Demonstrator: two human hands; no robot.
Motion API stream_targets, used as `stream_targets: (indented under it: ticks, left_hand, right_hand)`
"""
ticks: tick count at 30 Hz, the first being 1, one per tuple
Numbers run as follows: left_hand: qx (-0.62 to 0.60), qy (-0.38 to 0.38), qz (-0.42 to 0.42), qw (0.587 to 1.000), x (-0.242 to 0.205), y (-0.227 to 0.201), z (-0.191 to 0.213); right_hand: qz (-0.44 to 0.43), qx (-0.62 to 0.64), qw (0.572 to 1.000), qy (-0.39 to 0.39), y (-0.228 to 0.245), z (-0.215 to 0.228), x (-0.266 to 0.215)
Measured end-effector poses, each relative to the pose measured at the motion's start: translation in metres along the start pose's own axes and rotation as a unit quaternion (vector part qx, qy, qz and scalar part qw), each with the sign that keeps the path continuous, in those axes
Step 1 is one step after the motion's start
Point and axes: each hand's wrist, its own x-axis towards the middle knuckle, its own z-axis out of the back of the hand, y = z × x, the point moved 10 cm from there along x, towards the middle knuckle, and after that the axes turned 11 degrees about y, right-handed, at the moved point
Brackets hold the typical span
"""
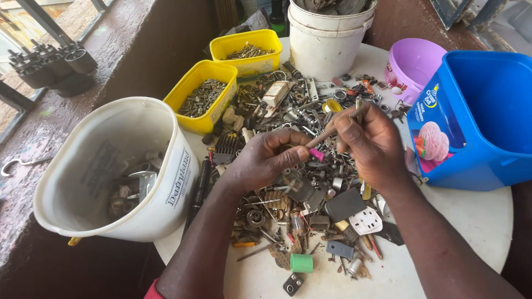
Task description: Sorting through a pile of miscellaneous hardware and electrical components on a table
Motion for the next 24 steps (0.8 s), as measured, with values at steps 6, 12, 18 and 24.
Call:
stream_targets:
  ticks: [6,12,18,24]
  left_hand:
    - [-0.022,0.012,0.026,0.999,0.003,0.0,-0.01]
    - [0.017,-0.052,0.037,0.998,0.0,0.016,0.019]
    - [0.048,-0.14,0.145,0.978,-0.004,0.02,0.046]
    - [0.104,-0.145,0.098,0.979,-0.005,-0.002,0.051]
  right_hand:
    - [-0.019,0.1,0.984,-0.144,0.001,-0.001,-0.003]
    - [-0.009,0.164,0.954,-0.251,-0.003,0.041,-0.01]
    - [-0.07,0.011,0.955,-0.288,0.099,0.126,-0.035]
    - [-0.259,-0.293,0.914,-0.104,0.035,0.265,-0.043]
